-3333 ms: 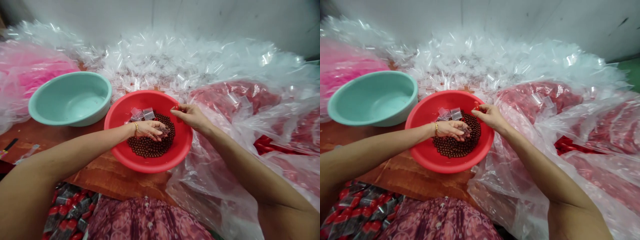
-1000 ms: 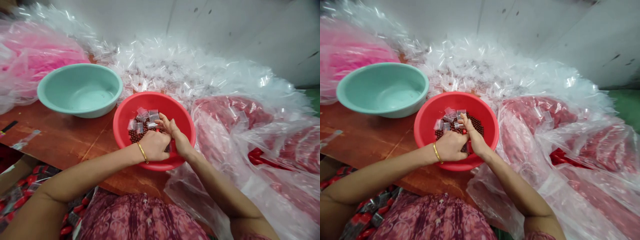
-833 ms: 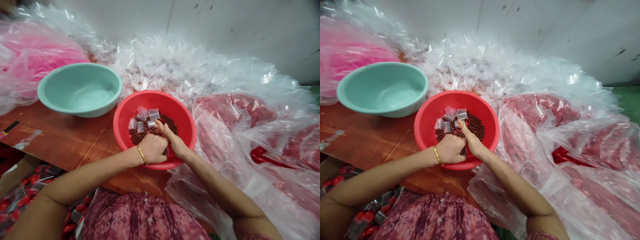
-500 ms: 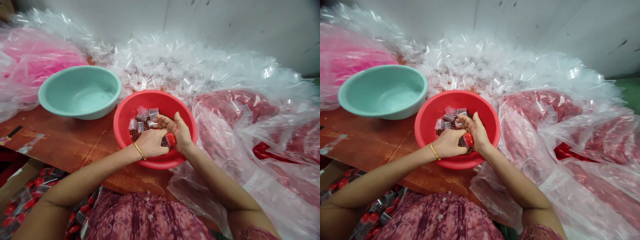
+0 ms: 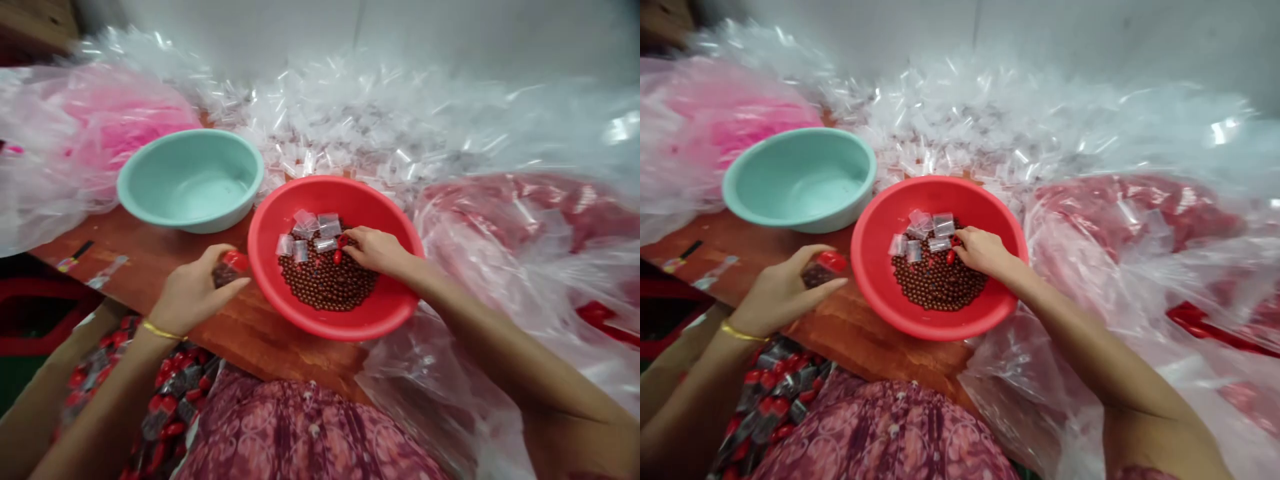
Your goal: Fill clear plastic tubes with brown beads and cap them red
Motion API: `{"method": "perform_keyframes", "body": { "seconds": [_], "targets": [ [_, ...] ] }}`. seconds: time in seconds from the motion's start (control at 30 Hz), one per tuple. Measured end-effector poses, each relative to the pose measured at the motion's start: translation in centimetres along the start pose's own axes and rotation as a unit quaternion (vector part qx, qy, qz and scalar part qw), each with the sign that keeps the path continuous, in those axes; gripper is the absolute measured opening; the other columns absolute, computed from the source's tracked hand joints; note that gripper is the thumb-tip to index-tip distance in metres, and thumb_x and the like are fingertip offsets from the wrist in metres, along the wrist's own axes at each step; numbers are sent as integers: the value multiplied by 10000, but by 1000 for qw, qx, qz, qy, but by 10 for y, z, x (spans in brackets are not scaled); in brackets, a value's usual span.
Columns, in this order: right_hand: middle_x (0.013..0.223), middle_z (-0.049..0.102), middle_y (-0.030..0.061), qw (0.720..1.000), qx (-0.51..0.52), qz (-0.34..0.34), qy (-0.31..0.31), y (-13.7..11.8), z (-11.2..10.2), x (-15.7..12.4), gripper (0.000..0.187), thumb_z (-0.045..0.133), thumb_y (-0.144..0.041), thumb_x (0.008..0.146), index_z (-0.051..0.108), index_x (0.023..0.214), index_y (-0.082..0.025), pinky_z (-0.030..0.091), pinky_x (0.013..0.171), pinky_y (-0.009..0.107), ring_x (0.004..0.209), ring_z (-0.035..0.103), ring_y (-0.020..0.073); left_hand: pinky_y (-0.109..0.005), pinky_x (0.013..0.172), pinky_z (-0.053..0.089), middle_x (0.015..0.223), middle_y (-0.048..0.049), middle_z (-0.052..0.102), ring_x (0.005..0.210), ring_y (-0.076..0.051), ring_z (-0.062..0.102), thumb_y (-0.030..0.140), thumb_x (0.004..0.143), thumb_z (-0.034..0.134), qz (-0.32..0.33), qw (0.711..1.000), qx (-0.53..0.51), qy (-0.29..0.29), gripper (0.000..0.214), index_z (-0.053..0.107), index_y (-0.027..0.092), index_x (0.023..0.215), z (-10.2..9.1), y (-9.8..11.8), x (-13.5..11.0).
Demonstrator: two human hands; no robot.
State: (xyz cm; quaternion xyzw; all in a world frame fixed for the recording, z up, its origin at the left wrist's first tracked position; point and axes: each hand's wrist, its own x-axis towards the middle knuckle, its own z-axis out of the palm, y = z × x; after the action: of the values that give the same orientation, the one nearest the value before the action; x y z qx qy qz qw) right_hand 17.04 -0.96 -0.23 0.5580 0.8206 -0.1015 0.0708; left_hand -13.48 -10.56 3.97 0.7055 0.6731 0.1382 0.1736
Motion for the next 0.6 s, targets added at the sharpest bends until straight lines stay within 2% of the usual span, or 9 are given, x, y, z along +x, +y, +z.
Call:
{"method": "perform_keyframes", "body": {
  "seconds": [0.07, 0.17, 0.23, 0.3, 0.47, 0.53, 0.6],
  "targets": [
    [1132, 615, 101, 1000, -19, -13, 5, -8, 1, 3, 353, 405, -335, 880, 559, 1159, -182, 458, 718, 300, 985, 595, 241, -259, 637, 452, 865, -21, 673, 713, -177, 626, 522, 732, 571, 19, 998, -51, 22, 548, 505, 213, 1181, 6, 9, 2],
    [1216, 560, 135, 997, -71, -38, -12, -13, 6, 7, 403, 429, -332, 871, 502, 1231, -167, 480, 688, 320, 1014, 584, 265, -242, 626, 448, 837, -10, 665, 650, -136, 589, 462, 747, 589, 44, 996, -74, 35, 557, 486, 216, 1235, 15, 20, 9],
    [1248, 530, 162, 991, -109, -71, -31, -13, 11, 9, 410, 440, -268, 863, 478, 1252, -145, 488, 711, 328, 1040, 573, 266, -233, 588, 433, 780, 4, 649, 584, -115, 549, 432, 750, 594, 49, 995, -81, 34, 542, 490, 218, 1237, 19, 20, 13],
    [1192, 564, 179, 985, -139, -85, -52, -12, 15, 12, 373, 422, -222, 868, 502, 1217, -117, 486, 743, 334, 1033, 579, 262, -227, 576, 426, 762, 14, 638, 571, -106, 534, 423, 749, 596, 46, 993, -99, 32, 512, 504, 219, 1210, 20, 16, 13],
    [1056, 640, 179, 982, -147, -39, -109, -13, 16, 15, 306, 393, -254, 886, 600, 1047, -97, 480, 694, 335, 961, 626, 275, -210, 615, 431, 790, 22, 634, 641, -108, 566, 441, 767, 564, 41, 993, -111, 23, 417, 518, 206, 1108, 14, 6, 6],
    [1028, 656, 174, 984, -139, -5, -113, -13, 10, 13, 301, 400, -265, 878, 616, 1016, -106, 470, 663, 331, 932, 640, 282, -211, 634, 438, 790, 20, 642, 657, -115, 581, 445, 781, 540, 19, 996, -79, 22, 391, 514, 210, 1093, 11, -2, 3],
    [987, 669, 179, 986, -135, 25, -97, -10, 3, 9, 294, 414, -261, 864, 622, 993, -99, 455, 646, 333, 904, 646, 294, -223, 629, 441, 786, 8, 656, 680, -146, 610, 465, 791, 510, -29, 999, -2, 18, 391, 514, 224, 1099, 10, -16, 0]
  ]
}}
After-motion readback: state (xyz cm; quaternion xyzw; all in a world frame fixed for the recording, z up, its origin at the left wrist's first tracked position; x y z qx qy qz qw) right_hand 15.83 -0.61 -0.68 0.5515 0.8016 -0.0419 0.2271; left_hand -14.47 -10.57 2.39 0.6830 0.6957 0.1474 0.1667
